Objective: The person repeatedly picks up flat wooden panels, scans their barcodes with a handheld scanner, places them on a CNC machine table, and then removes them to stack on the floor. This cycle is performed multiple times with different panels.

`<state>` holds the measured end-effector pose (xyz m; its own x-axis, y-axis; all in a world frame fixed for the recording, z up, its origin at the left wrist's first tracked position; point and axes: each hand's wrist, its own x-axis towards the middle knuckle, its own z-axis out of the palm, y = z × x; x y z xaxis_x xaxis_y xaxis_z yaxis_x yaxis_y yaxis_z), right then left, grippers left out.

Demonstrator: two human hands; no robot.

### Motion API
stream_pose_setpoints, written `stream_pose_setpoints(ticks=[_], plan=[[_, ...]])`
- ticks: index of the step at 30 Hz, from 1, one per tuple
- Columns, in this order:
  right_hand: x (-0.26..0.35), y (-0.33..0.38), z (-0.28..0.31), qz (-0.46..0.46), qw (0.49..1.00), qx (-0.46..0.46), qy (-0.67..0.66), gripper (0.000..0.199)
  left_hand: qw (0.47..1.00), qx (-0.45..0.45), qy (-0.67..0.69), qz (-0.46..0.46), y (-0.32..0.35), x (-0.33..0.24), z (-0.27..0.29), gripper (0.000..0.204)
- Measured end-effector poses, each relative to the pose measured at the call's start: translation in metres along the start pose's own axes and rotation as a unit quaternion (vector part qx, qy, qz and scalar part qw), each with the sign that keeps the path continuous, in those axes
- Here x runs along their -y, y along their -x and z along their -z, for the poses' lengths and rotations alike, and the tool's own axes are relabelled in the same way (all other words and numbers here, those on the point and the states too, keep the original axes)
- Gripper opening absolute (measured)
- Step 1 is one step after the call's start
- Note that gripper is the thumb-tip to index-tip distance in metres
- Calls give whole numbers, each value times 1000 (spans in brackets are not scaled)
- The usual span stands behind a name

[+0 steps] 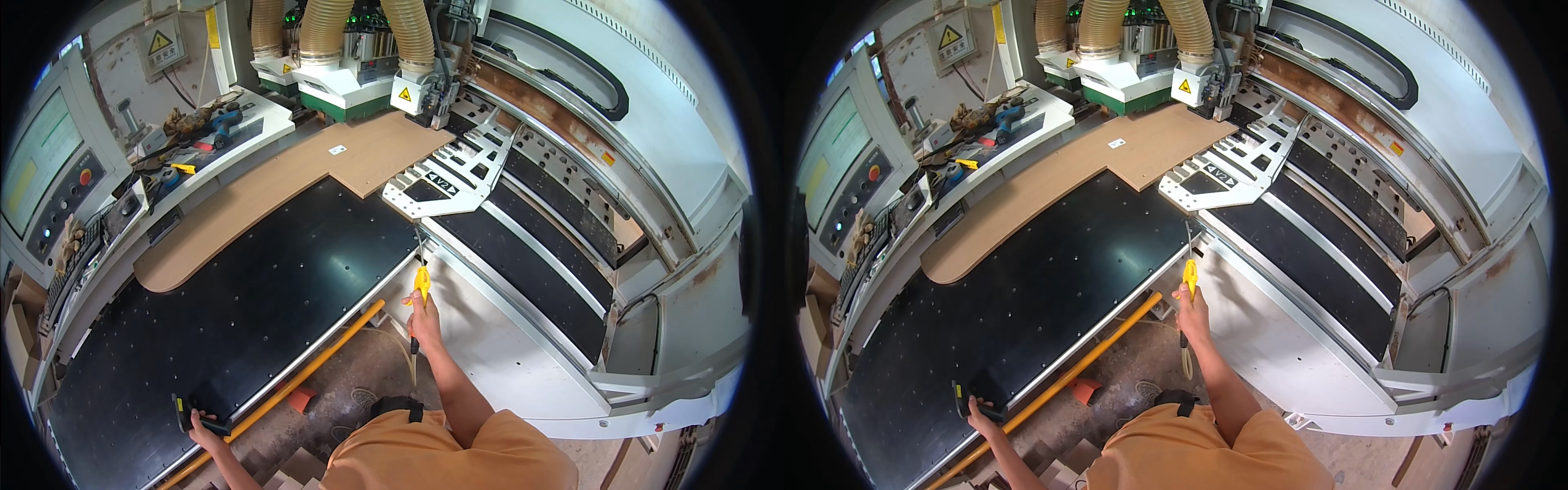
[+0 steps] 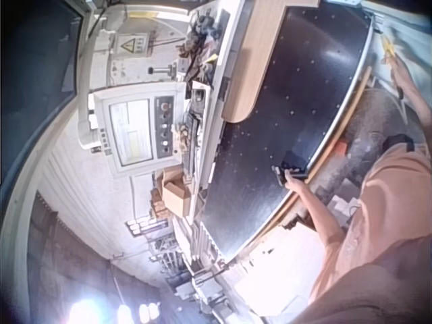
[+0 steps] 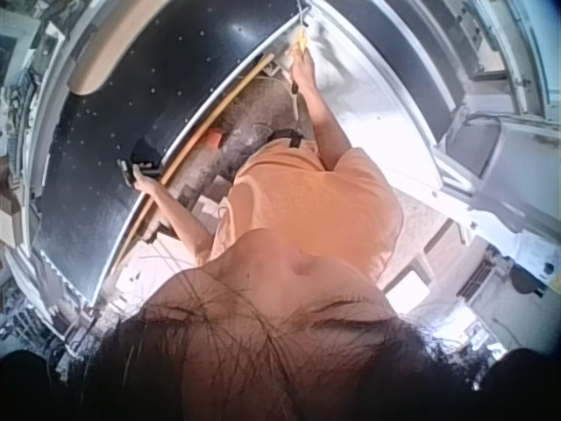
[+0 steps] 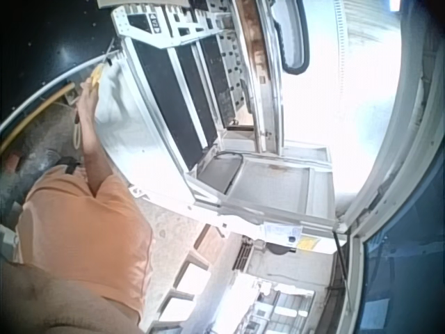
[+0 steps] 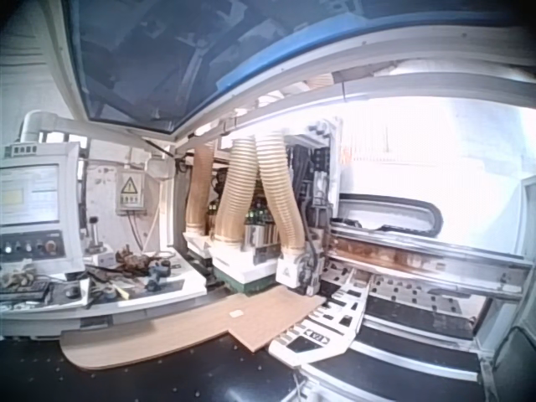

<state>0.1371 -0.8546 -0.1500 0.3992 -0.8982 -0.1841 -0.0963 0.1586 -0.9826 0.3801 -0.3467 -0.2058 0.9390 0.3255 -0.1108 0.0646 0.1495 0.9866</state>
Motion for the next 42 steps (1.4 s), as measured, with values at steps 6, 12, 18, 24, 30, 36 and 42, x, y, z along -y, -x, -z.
stream_pose_setpoints(ticks=[6, 12, 18, 24, 30, 36, 42], plan=[[0, 1, 5, -25, 999, 16, 32, 48, 1000, 6, 1, 4, 9, -6, -3, 32], [-1, 4, 3, -3, 1000, -5, 2, 47, 1000, 6, -1, 4, 7, -3, -2, 32], [-6, 0, 3, -25, 1000, -8, 8, 45, 1000, 4, 15, 18, 8, -7, -4, 31], [-24, -7, 11, 5, 1000, 17, -17, 47, 984, 121, -62, 118, 104, -87, -76, 26], [-32, -4, 8, -33, 998, 61, -1, 44, 686, 648, 83, 321, 258, -214, -129, 32], [-26, 11, 6, 18, 996, 83, -26, 45, 506, 807, 302, -46, 311, -260, -165, 32], [-23, 13, 9, 10, 997, 69, -12, 47, 481, 808, 335, -54, 327, -267, -161, 34]])
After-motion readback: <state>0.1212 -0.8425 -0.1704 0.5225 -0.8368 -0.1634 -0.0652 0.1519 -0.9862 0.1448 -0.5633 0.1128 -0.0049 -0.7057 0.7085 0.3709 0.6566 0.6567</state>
